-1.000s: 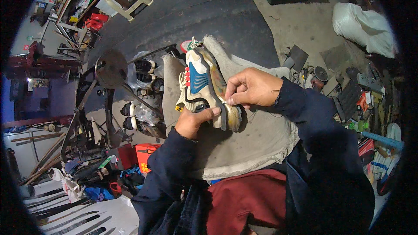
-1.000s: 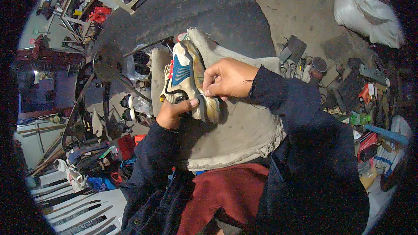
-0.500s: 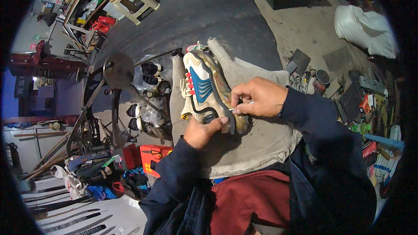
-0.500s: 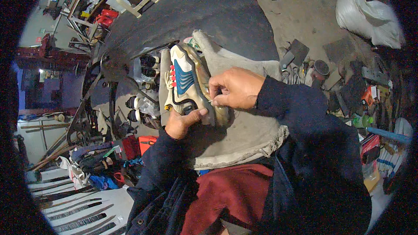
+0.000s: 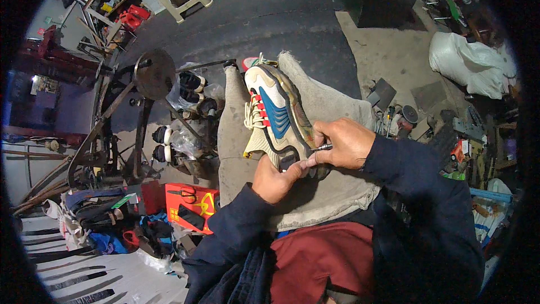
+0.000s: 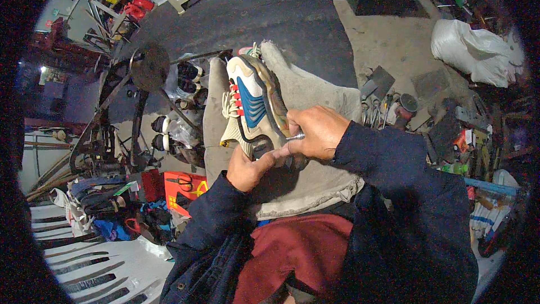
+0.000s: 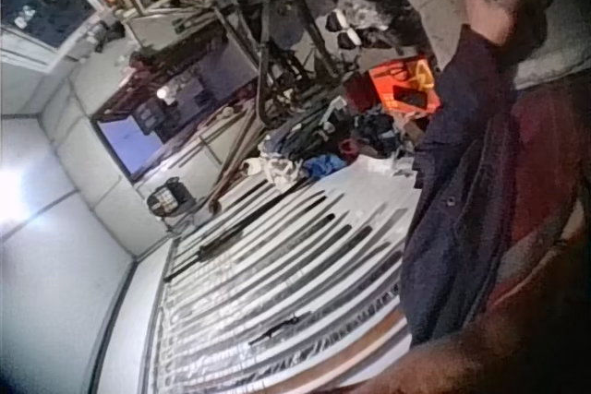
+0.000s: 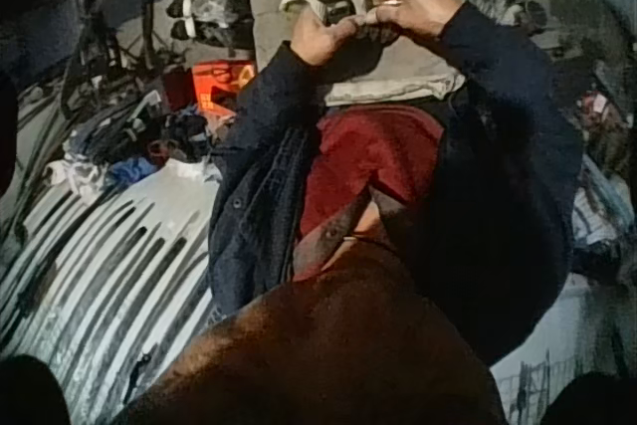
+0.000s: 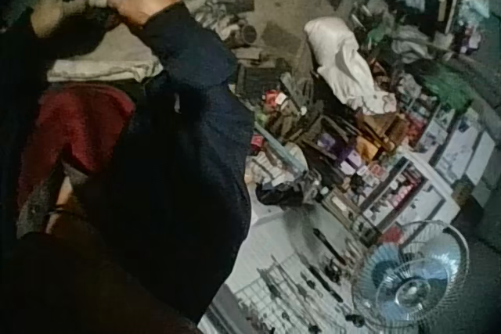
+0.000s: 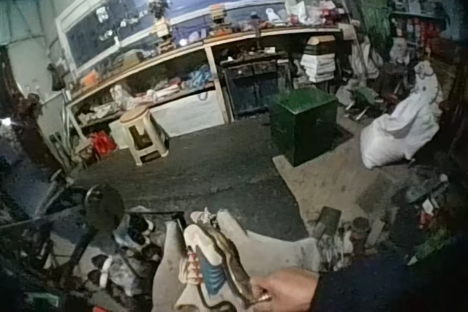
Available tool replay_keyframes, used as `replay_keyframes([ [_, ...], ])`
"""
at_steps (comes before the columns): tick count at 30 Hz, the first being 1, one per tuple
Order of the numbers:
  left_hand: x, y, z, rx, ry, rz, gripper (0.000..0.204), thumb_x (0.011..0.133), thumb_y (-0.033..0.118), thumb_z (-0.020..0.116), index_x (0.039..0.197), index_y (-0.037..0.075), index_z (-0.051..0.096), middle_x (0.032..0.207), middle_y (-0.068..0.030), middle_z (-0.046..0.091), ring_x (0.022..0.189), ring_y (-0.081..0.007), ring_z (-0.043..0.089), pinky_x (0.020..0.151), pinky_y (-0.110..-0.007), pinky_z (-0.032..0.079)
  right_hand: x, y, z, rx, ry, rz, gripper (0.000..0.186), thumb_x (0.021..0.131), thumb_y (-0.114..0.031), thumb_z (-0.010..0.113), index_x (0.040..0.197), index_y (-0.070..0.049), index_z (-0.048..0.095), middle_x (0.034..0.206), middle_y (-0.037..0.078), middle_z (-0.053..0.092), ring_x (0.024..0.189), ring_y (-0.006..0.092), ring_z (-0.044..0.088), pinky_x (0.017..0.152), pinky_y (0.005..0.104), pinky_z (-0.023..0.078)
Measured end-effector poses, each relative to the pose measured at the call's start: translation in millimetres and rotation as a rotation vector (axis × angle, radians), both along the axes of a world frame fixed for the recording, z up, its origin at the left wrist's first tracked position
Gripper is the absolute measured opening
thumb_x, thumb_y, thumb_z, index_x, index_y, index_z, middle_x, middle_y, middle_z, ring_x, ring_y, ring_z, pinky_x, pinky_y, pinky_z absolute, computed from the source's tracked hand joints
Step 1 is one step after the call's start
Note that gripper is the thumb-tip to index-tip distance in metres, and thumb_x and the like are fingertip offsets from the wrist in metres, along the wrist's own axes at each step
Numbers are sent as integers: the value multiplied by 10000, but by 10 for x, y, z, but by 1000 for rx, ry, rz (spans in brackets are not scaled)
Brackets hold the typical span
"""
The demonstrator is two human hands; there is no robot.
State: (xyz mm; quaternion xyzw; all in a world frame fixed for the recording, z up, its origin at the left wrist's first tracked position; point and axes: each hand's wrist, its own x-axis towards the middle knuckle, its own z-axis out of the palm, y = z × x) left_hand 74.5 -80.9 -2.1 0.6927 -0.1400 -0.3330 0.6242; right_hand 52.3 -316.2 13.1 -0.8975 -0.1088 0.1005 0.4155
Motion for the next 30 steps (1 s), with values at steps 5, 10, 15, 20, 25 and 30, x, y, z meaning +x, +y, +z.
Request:
replay_keyframes([
  [5,52,30,-14,-12,-30,-14,194,924,58,653,1111,8,663,956,-12,691,832,-107,625,772,-288,515,84,36,-37,-22,77,-25,495,729,-394,914,867,-11,632,740,180,665,721,386,691,639,450,514],
  [10,108,48,4,-51,-25,10,171,934,73,645,1092,11,663,940,-10,680,832,-110,612,760,-299,502,149,47,2,-177,115,-24,616,734,-555,859,898,6,666,808,230,715,806,442,712,719,498,564],
  [15,137,101,-33,-18,-36,-26,212,930,69,638,1129,1,670,983,-33,701,885,-133,637,817,-317,517,140,43,-27,-338,84,-10,698,737,-662,803,872,14,695,725,266,683,743,464,704,700,520,566],
  [20,129,121,-41,-5,-10,-55,238,922,44,628,1149,-6,676,992,-56,717,881,-150,654,821,-333,530,101,46,17,-436,-41,-1,649,723,-639,823,837,-16,684,674,224,656,687,447,683,648,507,539],
  [25,105,97,-17,-76,-23,-29,204,942,57,627,1134,-4,663,978,-23,697,881,-126,632,817,-311,511,112,119,83,-270,41,-64,629,715,-598,839,865,-15,655,769,225,698,781,436,706,717,500,552],
  [30,117,109,-28,-52,4,-30,196,940,54,628,1124,-3,665,976,-22,696,873,-129,633,807,-310,512,127,127,34,-234,176,-100,632,687,-580,869,872,-8,675,817,200,720,809,418,715,721,493,556],
])
